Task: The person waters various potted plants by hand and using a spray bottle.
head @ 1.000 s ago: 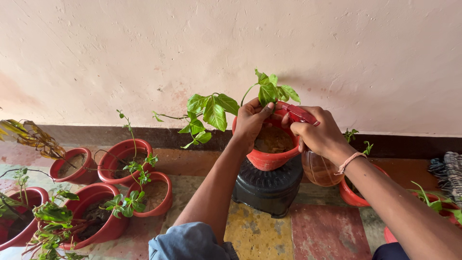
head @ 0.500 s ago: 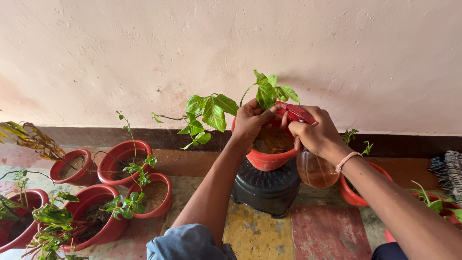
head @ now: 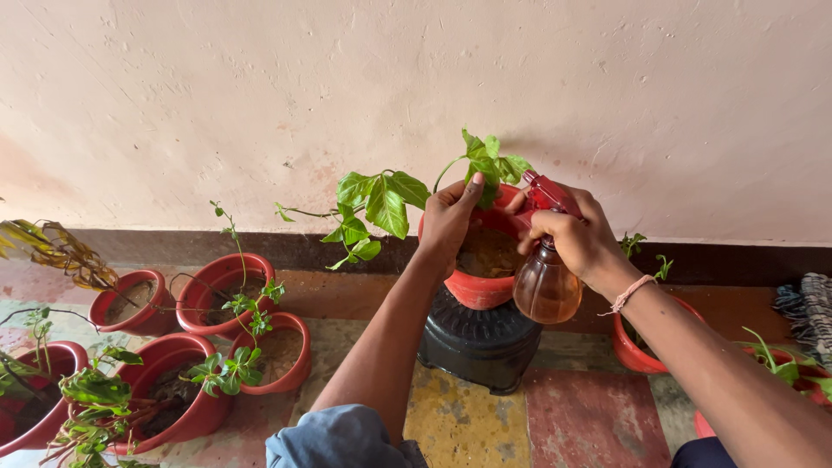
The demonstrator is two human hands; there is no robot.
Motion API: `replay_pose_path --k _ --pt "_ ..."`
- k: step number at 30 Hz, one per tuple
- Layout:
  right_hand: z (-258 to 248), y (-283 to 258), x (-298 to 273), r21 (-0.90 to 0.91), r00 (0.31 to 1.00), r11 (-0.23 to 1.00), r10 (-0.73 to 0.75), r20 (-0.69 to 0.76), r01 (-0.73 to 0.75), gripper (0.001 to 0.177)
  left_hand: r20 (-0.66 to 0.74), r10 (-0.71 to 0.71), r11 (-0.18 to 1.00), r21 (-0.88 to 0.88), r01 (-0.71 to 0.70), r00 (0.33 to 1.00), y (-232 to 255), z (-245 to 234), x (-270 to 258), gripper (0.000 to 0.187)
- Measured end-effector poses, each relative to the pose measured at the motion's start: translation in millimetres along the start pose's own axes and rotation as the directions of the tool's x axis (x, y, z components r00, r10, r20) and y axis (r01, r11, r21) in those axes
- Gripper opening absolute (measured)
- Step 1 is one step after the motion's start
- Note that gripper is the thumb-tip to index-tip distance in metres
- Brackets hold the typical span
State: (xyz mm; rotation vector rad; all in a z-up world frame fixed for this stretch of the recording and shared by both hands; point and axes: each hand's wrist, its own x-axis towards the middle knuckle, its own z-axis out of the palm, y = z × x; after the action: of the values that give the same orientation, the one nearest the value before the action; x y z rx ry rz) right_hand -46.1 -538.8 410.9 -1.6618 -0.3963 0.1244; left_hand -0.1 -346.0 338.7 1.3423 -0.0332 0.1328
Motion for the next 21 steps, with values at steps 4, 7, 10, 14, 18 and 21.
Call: replay_pose_path --k 4,7,10,14,18,21 --pt "1 2 5 0.011 0.987 0.989 -0.148 0.064 0.148 0.031 0.029 0.146 0.987 -0.073 -0.143 0.989 -8 -1 7 0.036" --pt "3 0 2 -0.006 0.978 0.981 -0.193 0.080 0.194 0.038 0.012 0.146 0.981 -0.130 -0.144 0.989 -7 -1 6 0.033" --pt "4 -5 -2 0.012 0.999 0.999 -0.041 0.026 0.040 0.038 0.002 0.129 0.987 -0.096 -0.128 0.992 -3 -3 3 0.031" --pt "5 -12 -4 -0.163 1.000 0.987 -0.014 -0.023 0.010 0.027 -0.025 0.091 0.995 -0.049 -0.092 0.996 1 -2 1 0.030" --pt "8 -18 -7 -0.261 0.998 0.965 -0.007 -0.058 -0.009 0.020 -0.025 0.082 0.995 -0.052 -0.083 0.996 7 2 -2 0.030" --pt "8 -22 -9 -0.322 0.998 0.946 0.005 -0.068 -0.026 0.020 -0.032 0.058 0.995 -0.076 -0.061 0.998 11 4 -4 0.033"
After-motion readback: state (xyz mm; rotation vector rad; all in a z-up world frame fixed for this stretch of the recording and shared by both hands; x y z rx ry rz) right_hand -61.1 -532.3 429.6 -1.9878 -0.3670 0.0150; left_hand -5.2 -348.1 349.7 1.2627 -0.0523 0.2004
